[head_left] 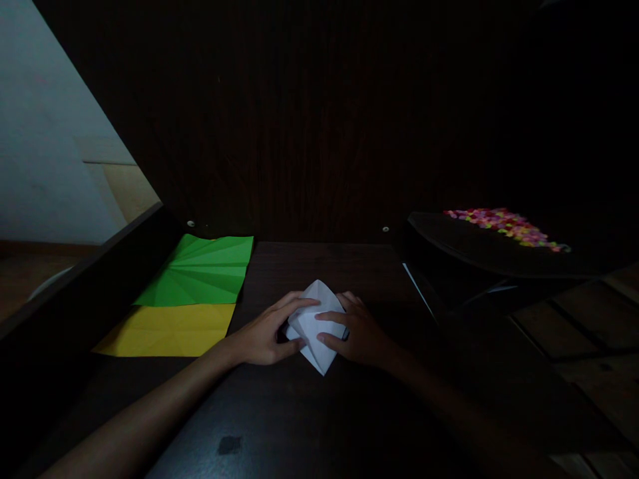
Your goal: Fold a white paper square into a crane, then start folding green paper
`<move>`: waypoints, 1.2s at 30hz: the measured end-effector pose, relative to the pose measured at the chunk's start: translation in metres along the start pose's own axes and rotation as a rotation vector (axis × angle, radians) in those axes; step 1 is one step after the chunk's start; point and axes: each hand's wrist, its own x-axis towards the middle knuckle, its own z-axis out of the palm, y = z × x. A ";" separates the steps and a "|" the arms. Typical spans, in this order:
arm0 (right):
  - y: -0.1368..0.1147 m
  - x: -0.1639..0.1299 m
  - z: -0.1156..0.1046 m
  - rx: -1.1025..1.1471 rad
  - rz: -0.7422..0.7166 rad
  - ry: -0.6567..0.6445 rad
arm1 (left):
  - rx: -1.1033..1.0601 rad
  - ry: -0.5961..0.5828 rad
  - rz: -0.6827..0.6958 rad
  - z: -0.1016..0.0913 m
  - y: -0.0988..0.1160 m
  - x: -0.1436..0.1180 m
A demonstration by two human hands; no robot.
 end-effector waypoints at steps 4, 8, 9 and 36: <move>0.000 0.001 0.000 0.018 0.005 -0.008 | 0.001 0.029 -0.010 0.004 -0.001 0.001; 0.000 0.002 0.000 0.038 0.004 -0.018 | -0.001 0.059 0.000 0.009 -0.005 0.003; 0.000 0.002 0.000 0.041 -0.004 -0.016 | 0.000 0.068 0.004 0.010 -0.005 0.004; -0.008 0.004 -0.020 0.048 0.023 -0.243 | -0.019 0.148 -0.032 0.019 -0.005 0.007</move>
